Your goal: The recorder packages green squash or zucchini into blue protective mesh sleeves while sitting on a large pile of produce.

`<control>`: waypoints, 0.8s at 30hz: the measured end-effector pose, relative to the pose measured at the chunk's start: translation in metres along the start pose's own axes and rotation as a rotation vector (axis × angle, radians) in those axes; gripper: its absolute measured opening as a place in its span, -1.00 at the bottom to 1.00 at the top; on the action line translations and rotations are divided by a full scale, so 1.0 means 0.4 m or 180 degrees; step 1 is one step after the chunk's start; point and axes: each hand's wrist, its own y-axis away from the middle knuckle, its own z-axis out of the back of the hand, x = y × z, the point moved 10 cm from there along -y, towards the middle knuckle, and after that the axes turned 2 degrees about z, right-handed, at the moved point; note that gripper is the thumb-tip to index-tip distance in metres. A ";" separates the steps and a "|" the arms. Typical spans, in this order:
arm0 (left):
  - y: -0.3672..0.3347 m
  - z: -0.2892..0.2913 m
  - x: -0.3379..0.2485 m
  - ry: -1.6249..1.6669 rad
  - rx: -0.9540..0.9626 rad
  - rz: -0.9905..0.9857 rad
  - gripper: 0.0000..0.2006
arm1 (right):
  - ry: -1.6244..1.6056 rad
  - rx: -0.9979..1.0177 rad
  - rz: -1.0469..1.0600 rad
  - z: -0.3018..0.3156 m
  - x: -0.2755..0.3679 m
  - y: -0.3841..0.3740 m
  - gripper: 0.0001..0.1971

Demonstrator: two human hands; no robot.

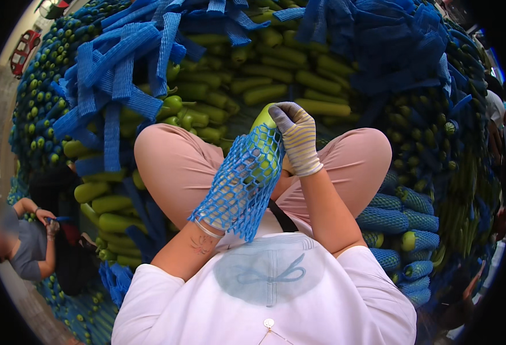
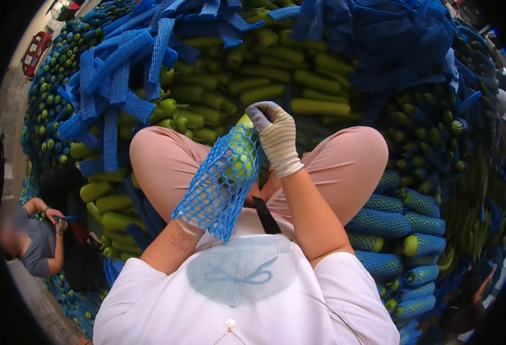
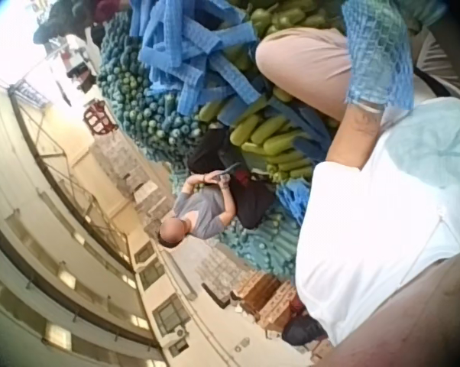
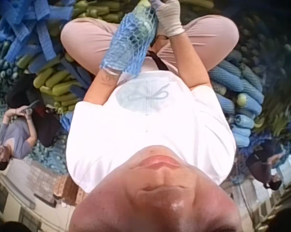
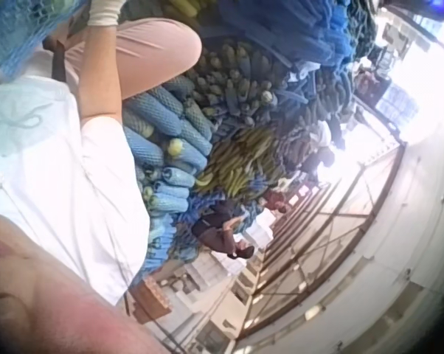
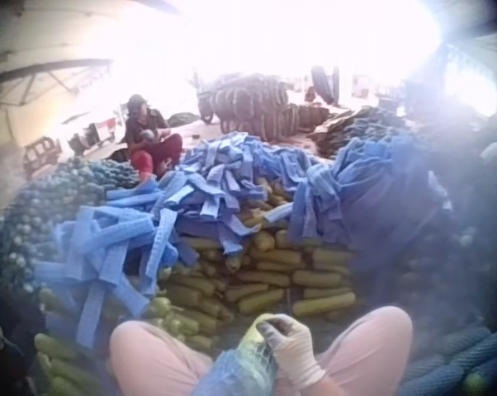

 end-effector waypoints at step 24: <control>-0.011 -0.011 0.003 -0.2281 0.0605 -0.0875 -0.49 | 0.2256 0.1952 -0.0372 -0.163 0.069 0.043 -0.66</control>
